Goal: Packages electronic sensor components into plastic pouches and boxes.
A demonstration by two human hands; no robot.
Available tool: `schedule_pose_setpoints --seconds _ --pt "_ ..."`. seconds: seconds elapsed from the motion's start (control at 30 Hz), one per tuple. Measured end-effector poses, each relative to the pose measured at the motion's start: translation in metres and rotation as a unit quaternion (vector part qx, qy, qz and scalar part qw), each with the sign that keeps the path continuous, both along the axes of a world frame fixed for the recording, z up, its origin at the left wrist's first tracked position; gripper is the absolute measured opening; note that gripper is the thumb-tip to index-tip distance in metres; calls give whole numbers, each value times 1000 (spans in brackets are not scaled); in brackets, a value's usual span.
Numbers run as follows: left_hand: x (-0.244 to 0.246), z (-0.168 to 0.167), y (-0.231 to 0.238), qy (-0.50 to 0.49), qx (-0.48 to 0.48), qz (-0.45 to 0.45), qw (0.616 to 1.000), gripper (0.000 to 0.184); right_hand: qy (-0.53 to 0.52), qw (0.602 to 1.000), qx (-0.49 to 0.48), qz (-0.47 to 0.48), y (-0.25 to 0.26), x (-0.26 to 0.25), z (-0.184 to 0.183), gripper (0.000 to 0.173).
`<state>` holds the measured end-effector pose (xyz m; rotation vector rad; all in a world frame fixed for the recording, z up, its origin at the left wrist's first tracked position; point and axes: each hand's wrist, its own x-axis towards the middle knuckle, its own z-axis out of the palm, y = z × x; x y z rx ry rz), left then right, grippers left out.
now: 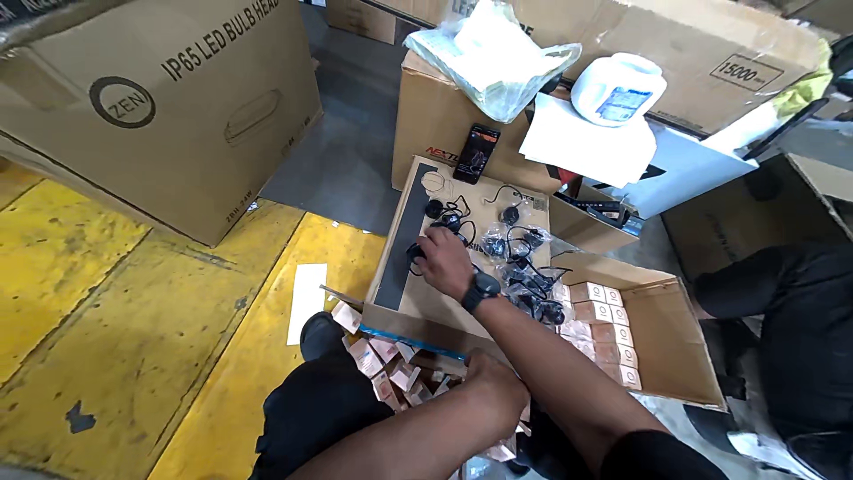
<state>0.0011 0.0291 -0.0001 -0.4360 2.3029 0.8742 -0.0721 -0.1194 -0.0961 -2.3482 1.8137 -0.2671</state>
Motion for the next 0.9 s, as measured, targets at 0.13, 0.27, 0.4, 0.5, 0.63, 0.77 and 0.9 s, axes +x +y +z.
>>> schedule_pose_setpoints --seconds 0.13,0.27,0.4,0.5,0.63,0.77,0.9 --pt "1 -4 -2 -3 2 27 1000 31 154 976 114 103 -28 25 -1 29" --pt "-1 0 -1 0 2 11 1000 31 248 937 177 173 -36 19 -16 25" --pt "-2 2 -6 1 20 10 1000 23 171 960 127 184 -22 10 -11 25" --pt "-3 -3 -8 21 15 8 1000 19 7 990 100 97 5 -5 12 32" --pt "-2 -5 -15 92 10 34 995 20 -384 908 140 -93 58 -43 68 37" --pt "4 6 -35 184 -9 122 975 32 -600 763 71 -227 121 -106 105 36" --pt "9 18 -56 217 -65 234 945 39 -656 712 -32 -249 178 -155 99 39"
